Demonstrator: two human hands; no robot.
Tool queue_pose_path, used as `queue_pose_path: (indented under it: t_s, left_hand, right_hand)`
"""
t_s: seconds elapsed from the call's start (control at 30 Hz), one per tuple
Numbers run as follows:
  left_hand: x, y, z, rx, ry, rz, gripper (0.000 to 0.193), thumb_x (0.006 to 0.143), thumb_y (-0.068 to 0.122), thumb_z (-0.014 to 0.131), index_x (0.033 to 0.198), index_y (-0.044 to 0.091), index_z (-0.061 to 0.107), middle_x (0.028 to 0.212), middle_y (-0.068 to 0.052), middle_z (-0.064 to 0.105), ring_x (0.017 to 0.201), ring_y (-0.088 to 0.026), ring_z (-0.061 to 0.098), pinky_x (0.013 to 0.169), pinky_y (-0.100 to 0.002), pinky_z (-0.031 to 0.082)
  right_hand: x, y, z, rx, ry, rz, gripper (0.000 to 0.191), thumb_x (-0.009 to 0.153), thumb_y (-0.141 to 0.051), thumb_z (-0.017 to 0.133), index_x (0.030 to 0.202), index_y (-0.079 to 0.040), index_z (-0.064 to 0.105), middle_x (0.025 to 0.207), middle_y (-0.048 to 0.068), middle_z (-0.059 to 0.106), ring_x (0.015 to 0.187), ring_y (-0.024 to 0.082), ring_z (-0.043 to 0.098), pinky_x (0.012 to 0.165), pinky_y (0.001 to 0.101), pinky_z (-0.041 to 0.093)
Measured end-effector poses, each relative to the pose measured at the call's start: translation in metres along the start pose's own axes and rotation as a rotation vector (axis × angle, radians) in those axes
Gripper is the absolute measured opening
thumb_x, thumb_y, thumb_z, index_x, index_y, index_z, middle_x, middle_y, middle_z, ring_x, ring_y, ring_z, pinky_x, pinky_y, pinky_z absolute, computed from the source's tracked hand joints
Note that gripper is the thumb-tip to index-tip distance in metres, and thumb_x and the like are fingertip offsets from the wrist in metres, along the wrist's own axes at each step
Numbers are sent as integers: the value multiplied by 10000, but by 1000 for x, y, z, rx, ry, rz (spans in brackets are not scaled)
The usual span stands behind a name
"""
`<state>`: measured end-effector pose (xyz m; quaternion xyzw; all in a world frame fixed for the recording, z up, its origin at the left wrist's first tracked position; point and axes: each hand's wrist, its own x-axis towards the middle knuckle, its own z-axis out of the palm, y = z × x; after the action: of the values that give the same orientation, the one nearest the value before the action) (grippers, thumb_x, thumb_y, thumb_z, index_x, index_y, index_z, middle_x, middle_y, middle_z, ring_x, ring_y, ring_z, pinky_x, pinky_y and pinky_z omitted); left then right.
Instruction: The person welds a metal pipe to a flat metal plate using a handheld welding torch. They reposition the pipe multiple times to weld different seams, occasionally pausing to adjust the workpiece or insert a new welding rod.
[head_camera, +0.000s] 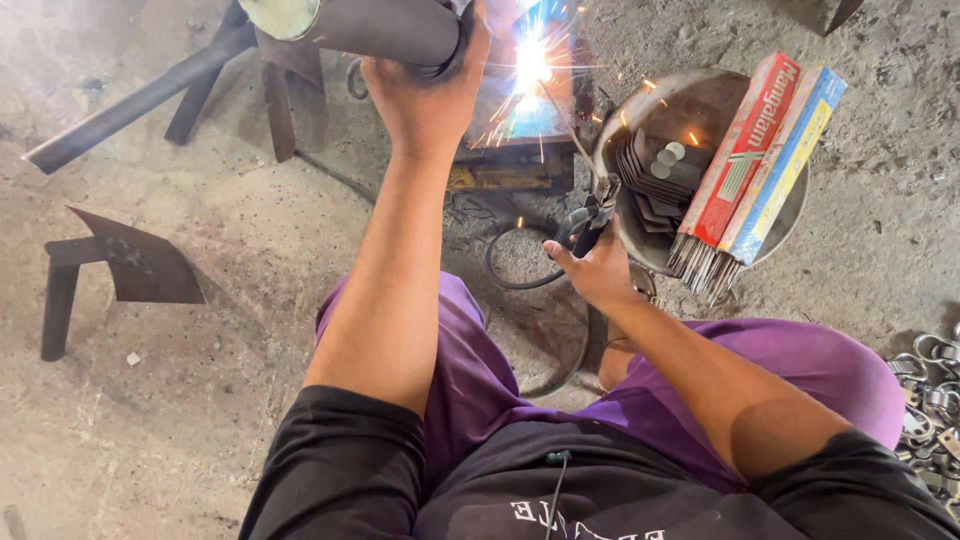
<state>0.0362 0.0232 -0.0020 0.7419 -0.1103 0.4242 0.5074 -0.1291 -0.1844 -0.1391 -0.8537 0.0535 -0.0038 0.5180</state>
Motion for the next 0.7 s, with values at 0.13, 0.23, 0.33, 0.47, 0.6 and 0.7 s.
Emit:
queue_pose_path:
  t_s: [0.13, 0.23, 0.33, 0.47, 0.6, 0.7]
  left_hand:
    - [0, -2, 0, 1, 5, 30, 298, 829, 209, 912, 916, 39, 684, 856, -66, 759, 781, -229, 781, 741, -355, 613]
    - [0, -4, 0, 18, 22, 69, 318, 820, 212, 914, 940, 29, 683, 879, -81, 757, 808, -242, 778, 759, -361, 614]
    - [0, -5, 0, -2, 21, 60, 317, 825, 207, 908, 968, 26, 690, 903, -92, 767, 834, -248, 790, 775, -362, 624]
    - [0, -6, 1, -22, 16, 41, 292, 827, 194, 906, 961, 36, 700, 893, -86, 780, 830, -245, 805, 771, -356, 630]
    - [0, -6, 2, 16, 26, 41, 289, 830, 196, 910, 956, 45, 698, 884, -76, 777, 825, -242, 800, 765, -356, 630]
    - [-1, -6, 3, 31, 47, 59, 307, 816, 203, 914, 952, 44, 690, 877, -79, 768, 819, -245, 788, 758, -365, 620]
  right_hand:
    - [1, -3, -1, -39, -12, 78, 671, 777, -346, 898, 1202, -30, 487, 979, 56, 628, 915, 190, 634, 857, 353, 523]
    - [0, -4, -1, 19, -19, 127, 683, 756, -345, 891, 1206, -38, 479, 964, 43, 621, 899, 184, 624, 852, 345, 525]
    - [-1, -3, 0, 10, -26, 100, 660, 778, -345, 892, 1210, -39, 497, 964, 46, 619, 908, 188, 627, 866, 344, 523]
    - [0, -1, 1, -11, -10, 32, 667, 789, -341, 906, 1215, -30, 499, 979, 57, 618, 917, 199, 623, 861, 353, 524]
    - [0, 0, 0, -55, -37, 171, 711, 758, -369, 901, 1201, -30, 461, 940, 44, 628, 868, 187, 636, 827, 350, 531]
    - [0, 1, 1, -39, -28, 124, 682, 765, -365, 900, 1190, -39, 478, 952, 46, 629, 885, 187, 635, 836, 350, 530]
